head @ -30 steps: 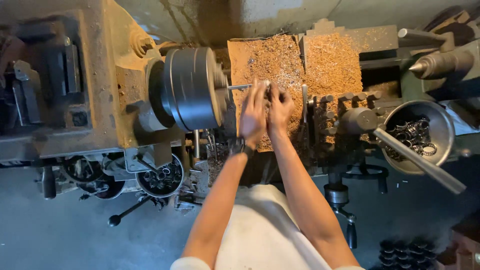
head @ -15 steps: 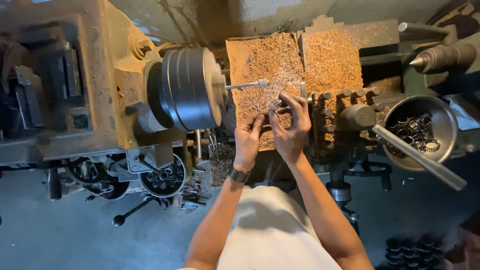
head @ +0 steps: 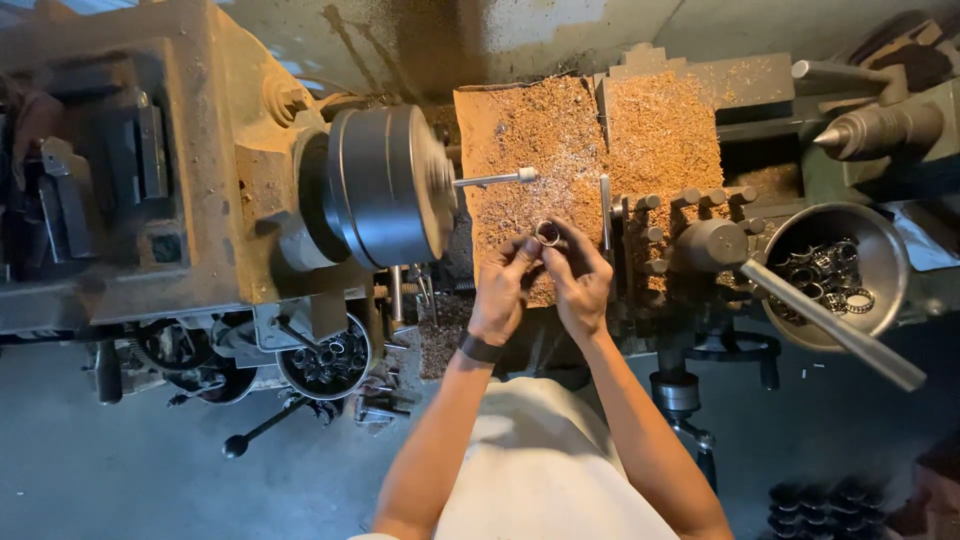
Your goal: The person operates a metal lathe, using a wrench to tighten the chuck and adjusting the machine's controls. They then repeatedly pick up small metal rings from a bowl and press them against the rotating spindle to smooth or polish the edges.
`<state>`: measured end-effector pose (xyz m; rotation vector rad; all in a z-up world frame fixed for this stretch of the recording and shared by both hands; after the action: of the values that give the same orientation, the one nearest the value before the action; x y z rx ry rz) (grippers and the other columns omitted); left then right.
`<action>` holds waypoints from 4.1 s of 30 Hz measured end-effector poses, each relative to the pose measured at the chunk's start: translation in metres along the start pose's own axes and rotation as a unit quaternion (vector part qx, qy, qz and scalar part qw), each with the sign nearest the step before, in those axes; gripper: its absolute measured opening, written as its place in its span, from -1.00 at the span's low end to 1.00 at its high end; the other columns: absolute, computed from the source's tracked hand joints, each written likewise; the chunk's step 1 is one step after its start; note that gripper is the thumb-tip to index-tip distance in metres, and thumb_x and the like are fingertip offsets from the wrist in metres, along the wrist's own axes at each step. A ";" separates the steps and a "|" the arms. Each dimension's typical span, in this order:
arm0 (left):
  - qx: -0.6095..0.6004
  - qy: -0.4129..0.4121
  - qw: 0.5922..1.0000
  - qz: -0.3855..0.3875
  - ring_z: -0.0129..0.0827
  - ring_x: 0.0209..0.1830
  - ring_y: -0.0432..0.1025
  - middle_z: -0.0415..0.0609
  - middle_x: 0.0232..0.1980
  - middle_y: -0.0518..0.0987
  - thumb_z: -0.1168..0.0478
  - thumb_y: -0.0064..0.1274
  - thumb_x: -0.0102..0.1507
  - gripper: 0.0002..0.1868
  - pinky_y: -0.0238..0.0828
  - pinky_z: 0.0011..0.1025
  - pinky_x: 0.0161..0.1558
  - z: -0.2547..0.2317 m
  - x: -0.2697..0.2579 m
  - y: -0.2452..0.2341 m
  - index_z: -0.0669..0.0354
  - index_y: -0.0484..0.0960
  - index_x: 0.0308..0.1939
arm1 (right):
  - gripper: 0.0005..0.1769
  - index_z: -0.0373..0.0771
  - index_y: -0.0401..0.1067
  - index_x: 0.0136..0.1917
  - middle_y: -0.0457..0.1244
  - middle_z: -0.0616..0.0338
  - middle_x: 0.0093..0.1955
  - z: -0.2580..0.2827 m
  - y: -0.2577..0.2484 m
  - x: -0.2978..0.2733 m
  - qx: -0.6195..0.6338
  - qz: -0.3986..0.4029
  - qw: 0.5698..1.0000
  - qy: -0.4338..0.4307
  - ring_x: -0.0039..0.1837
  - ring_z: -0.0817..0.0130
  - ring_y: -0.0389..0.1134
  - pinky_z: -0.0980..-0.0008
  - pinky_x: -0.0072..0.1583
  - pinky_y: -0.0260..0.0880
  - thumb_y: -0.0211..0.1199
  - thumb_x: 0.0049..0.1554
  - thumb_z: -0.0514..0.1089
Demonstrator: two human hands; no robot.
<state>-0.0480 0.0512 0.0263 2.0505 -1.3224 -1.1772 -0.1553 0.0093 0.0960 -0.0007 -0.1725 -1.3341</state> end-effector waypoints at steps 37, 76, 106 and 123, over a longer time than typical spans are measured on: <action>0.728 0.439 0.523 -0.063 -0.25 0.22 0.46 -0.04 0.14 0.61 0.24 -0.12 0.45 -0.75 0.09 -0.13 0.41 -0.062 0.086 0.026 0.17 0.57 0.14 | -0.57 -0.43 0.51 0.14 0.40 0.05 -0.02 -0.122 0.035 0.076 0.105 -0.117 0.979 0.131 -0.04 0.42 0.38 0.45 -0.02 0.43 0.29 0.25 0.02; 0.726 0.409 0.552 -0.027 -0.18 0.19 0.45 0.01 0.14 0.57 0.30 -0.10 0.37 -0.71 0.17 -0.18 0.33 -0.067 0.083 0.030 0.18 0.52 0.17 | -0.64 -0.39 0.51 0.10 0.40 0.13 -0.06 -0.129 0.035 0.076 0.090 -0.112 0.979 0.146 -0.09 0.48 0.38 0.52 -0.07 0.41 0.26 0.24 -0.03; 0.727 0.427 0.536 -0.034 -0.21 0.22 0.44 0.01 0.22 0.54 0.27 -0.13 0.41 -0.66 0.17 -0.22 0.35 -0.055 0.091 0.012 0.19 0.50 0.27 | -0.52 -0.52 0.55 -0.07 0.37 0.02 -0.19 -0.141 0.032 0.071 -0.041 -0.170 0.966 0.191 -0.16 0.39 0.29 0.40 -0.13 0.36 0.31 0.29 0.05; 0.735 0.421 0.531 -0.030 -0.21 0.22 0.45 0.01 0.20 0.55 0.31 -0.10 0.42 -0.70 0.18 -0.19 0.37 -0.053 0.096 0.008 0.20 0.48 0.24 | -0.59 -0.37 0.49 -0.01 0.37 0.03 -0.09 -0.114 0.040 0.073 0.033 -0.125 0.968 0.214 -0.12 0.35 0.39 0.37 -0.09 0.50 0.24 0.23 0.09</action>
<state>0.0097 -0.0426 0.0203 2.7801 -1.6922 1.6051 -0.0865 -0.0629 -0.0035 0.3745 0.1540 -1.5473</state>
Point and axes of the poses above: each hand's wrist, its own x-axis towards the middle knuckle, its own y-axis out of the palm, z = x × y, the point moved 5 cm from there along x, towards the middle knuckle
